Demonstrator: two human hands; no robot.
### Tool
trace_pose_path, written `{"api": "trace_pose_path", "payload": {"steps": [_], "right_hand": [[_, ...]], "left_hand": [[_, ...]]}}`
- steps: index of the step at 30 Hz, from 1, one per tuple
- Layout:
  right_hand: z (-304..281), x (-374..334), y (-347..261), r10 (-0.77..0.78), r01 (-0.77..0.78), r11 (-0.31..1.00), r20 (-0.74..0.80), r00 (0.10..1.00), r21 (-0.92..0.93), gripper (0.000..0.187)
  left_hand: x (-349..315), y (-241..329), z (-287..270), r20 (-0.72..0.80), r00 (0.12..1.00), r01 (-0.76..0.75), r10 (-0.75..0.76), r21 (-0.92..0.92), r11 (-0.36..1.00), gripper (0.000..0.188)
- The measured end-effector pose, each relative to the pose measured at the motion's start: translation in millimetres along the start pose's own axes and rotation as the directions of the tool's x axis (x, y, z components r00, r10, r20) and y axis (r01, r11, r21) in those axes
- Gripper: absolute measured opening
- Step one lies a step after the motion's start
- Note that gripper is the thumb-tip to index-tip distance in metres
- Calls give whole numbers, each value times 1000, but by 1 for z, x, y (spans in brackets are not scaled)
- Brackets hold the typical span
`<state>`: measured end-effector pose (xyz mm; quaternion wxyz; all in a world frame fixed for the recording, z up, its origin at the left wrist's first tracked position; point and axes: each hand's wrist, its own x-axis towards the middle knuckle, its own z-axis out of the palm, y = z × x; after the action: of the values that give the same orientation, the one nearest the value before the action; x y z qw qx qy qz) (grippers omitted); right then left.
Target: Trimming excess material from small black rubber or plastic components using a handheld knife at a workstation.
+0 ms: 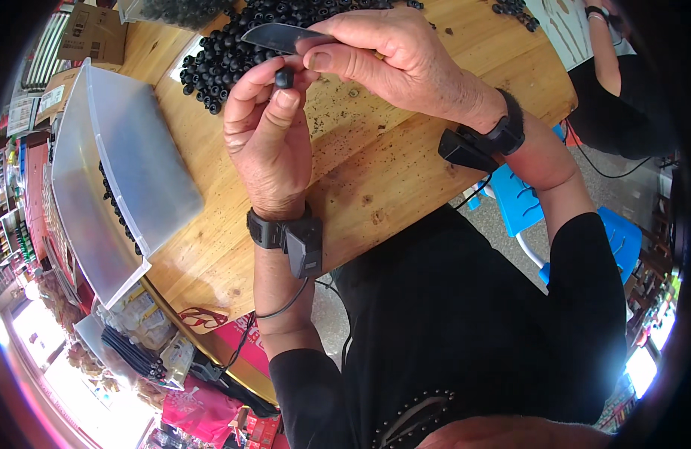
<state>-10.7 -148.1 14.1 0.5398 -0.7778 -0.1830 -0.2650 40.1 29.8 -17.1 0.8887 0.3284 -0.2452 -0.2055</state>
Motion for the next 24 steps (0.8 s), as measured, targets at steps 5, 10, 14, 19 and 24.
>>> {"api": "trace_pose_path", "payload": {"steps": [5,10,14,19,24], "right_hand": [[0,1,2,-26,26,1000,-15,1000,3,24],[-5,1,2,30,-30,999,-13,999,-16,23],[-13,6,10,40,-45,997,-75,996,-58,22],[-24,10,-3,400,-393,909,-24,916,140,30],[-24,12,-8,343,-333,930,-40,939,153,32]], "left_hand": [[0,0,0,2,1000,12,-12,9,1000,30],[0,6,4,-39,999,2,5,181,983,28],[-2,29,24,-55,970,-181,235,481,858,27],[-5,95,52,17,820,-148,571,972,183,28],[12,179,0,364,844,136,394,565,-814,24]]}}
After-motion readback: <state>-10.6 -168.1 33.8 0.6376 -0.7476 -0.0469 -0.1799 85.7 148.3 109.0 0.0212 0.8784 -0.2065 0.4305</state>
